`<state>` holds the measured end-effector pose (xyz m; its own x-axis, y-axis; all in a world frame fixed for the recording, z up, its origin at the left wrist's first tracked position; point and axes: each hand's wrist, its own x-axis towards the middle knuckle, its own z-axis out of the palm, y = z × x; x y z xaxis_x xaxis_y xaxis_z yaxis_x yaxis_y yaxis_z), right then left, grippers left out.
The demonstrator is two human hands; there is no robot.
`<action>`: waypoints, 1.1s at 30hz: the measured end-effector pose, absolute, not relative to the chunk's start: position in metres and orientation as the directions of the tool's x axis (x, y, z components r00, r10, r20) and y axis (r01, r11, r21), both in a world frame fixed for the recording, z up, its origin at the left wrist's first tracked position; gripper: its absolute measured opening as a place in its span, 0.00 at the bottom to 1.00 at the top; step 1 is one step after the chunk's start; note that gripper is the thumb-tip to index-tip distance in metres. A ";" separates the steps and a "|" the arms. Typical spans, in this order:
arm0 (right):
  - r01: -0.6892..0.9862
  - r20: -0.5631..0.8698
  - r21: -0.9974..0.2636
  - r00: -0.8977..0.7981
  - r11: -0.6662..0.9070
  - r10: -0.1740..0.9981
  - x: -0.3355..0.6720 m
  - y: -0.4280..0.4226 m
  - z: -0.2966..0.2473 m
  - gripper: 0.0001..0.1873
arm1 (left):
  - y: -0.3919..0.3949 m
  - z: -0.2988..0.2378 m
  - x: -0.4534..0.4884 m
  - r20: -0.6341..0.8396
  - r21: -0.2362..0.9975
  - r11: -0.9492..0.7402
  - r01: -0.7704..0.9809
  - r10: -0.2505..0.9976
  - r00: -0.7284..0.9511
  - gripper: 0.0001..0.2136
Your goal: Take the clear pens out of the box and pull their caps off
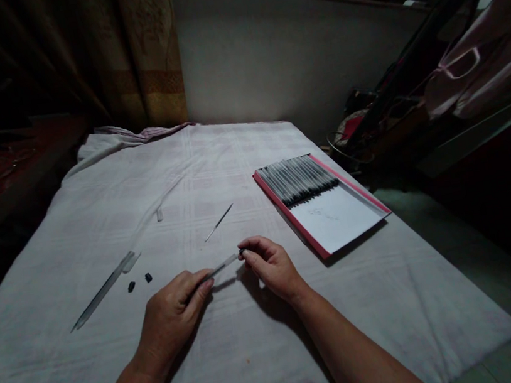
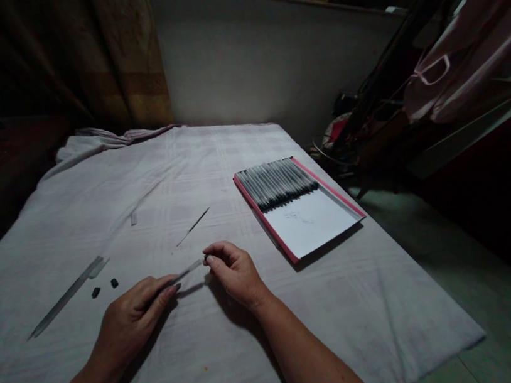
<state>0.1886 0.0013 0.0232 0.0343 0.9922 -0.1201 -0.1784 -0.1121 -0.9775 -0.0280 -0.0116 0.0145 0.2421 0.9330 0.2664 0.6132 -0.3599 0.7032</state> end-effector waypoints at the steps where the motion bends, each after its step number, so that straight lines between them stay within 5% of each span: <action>1: -0.167 -0.112 -0.980 0.028 -0.106 0.993 0.188 0.001 0.023 0.14 | -0.012 0.014 -0.028 0.271 0.695 -0.367 0.618 0.930 0.247 0.15; 9: -0.054 -0.052 -0.997 0.024 -0.051 0.998 0.191 -0.004 0.021 0.12 | -0.011 0.016 -0.029 0.243 0.673 -0.355 0.649 0.935 0.259 0.16; 33: -0.063 -0.037 -0.997 -0.027 -0.039 0.999 0.193 -0.003 0.017 0.10 | -0.012 0.012 -0.030 0.278 0.631 -0.399 0.665 0.917 0.287 0.15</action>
